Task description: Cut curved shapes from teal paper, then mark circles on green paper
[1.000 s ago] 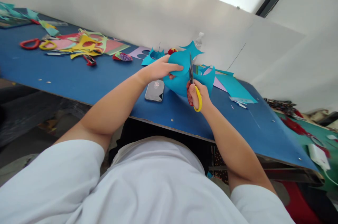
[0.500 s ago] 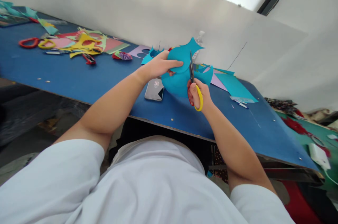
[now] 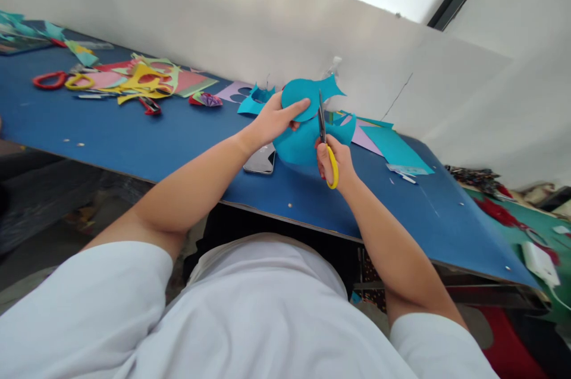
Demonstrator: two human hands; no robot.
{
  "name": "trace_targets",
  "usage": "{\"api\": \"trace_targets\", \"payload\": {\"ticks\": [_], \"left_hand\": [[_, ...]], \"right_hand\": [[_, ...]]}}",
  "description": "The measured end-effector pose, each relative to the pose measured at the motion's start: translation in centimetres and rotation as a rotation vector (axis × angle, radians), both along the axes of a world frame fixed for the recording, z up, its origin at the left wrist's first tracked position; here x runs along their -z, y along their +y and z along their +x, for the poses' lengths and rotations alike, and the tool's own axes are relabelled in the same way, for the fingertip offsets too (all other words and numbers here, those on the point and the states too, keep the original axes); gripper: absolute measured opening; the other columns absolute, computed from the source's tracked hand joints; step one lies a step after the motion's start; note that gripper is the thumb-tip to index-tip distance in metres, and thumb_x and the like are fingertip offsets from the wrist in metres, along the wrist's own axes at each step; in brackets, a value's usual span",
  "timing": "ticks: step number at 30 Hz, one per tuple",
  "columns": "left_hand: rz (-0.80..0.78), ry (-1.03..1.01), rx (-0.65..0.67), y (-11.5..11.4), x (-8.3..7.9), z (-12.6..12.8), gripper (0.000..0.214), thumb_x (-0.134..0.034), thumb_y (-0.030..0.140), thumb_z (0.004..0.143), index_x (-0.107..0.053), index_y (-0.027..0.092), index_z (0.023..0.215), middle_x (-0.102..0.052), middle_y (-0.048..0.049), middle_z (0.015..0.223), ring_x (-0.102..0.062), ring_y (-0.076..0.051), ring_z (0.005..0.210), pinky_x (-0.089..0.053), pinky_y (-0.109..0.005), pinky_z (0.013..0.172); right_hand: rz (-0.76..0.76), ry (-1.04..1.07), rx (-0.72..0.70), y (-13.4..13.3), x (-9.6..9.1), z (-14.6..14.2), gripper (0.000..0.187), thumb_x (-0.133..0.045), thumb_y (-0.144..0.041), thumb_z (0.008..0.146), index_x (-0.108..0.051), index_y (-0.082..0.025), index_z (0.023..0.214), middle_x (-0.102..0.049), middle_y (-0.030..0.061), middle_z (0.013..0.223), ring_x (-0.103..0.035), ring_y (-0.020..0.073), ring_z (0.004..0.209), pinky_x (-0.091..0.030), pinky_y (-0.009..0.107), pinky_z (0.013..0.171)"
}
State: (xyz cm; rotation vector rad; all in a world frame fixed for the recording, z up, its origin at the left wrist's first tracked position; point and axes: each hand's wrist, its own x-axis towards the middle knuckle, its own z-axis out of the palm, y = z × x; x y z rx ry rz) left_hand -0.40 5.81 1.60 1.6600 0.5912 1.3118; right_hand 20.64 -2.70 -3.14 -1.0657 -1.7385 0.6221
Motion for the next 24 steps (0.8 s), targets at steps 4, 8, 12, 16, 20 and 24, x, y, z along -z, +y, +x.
{"api": "trace_targets", "payload": {"ticks": [4,8,12,16,20,24], "left_hand": [[-0.034,0.011,0.022,-0.5,0.2,0.3,0.052,-0.092,0.055,0.099,-0.062,0.023,0.073,-0.061,0.0000,0.064,-0.061,-0.013,0.061,-0.056,-0.026,0.061],[-0.055,0.018,0.030,-0.8,-0.1,0.2,0.049,-0.092,0.051,0.099,-0.065,0.021,0.071,-0.064,-0.0016,0.063,-0.064,-0.014,0.060,-0.059,-0.026,0.063],[-0.051,0.040,0.055,-1.2,-0.6,0.2,0.043,-0.090,0.043,0.102,-0.069,0.019,0.073,-0.067,-0.0024,0.065,-0.066,-0.014,0.060,-0.062,-0.027,0.066],[-0.060,0.080,0.049,-1.6,-1.0,0.2,0.037,-0.093,0.039,0.100,-0.071,0.018,0.078,-0.072,-0.0033,0.072,-0.066,-0.013,0.060,-0.062,-0.026,0.066],[-0.033,0.091,0.059,-1.6,-0.9,0.1,0.037,-0.094,0.041,0.098,-0.071,0.018,0.078,-0.073,-0.0037,0.071,-0.066,-0.014,0.061,-0.061,-0.026,0.063],[0.002,0.101,0.073,-1.4,-0.6,0.0,0.041,-0.094,0.044,0.098,-0.070,0.019,0.076,-0.071,-0.0035,0.067,-0.067,-0.015,0.062,-0.060,-0.026,0.064]], "right_hand": [[0.003,-0.014,0.008,-0.2,0.0,-0.2,0.085,-0.057,-0.113,0.090,-0.058,-0.028,0.094,-0.054,-0.0022,0.066,-0.050,0.0169,0.056,-0.039,0.032,0.050],[-0.010,-0.023,-0.006,-0.3,-0.1,-0.3,0.085,-0.055,-0.113,0.091,-0.058,-0.028,0.096,-0.053,-0.0026,0.066,-0.050,0.0172,0.057,-0.039,0.033,0.050],[-0.015,-0.009,-0.033,-0.1,-0.1,-0.3,0.086,-0.054,-0.115,0.089,-0.057,-0.029,0.098,-0.053,-0.0030,0.066,-0.050,0.0176,0.053,-0.040,0.035,0.050],[-0.032,0.019,-0.055,0.1,0.2,-0.4,0.087,-0.053,-0.116,0.088,-0.057,-0.030,0.099,-0.055,-0.0035,0.065,-0.052,0.0176,0.048,-0.042,0.037,0.049],[-0.036,0.032,-0.062,0.1,0.3,-0.5,0.090,-0.052,-0.118,0.086,-0.058,-0.030,0.102,-0.057,-0.0029,0.067,-0.052,0.0176,0.048,-0.045,0.037,0.050],[-0.033,0.043,-0.069,0.4,0.6,-0.5,0.090,-0.049,-0.118,0.087,-0.058,-0.030,0.105,-0.055,-0.0025,0.068,-0.051,0.0182,0.050,-0.044,0.038,0.053]]}}
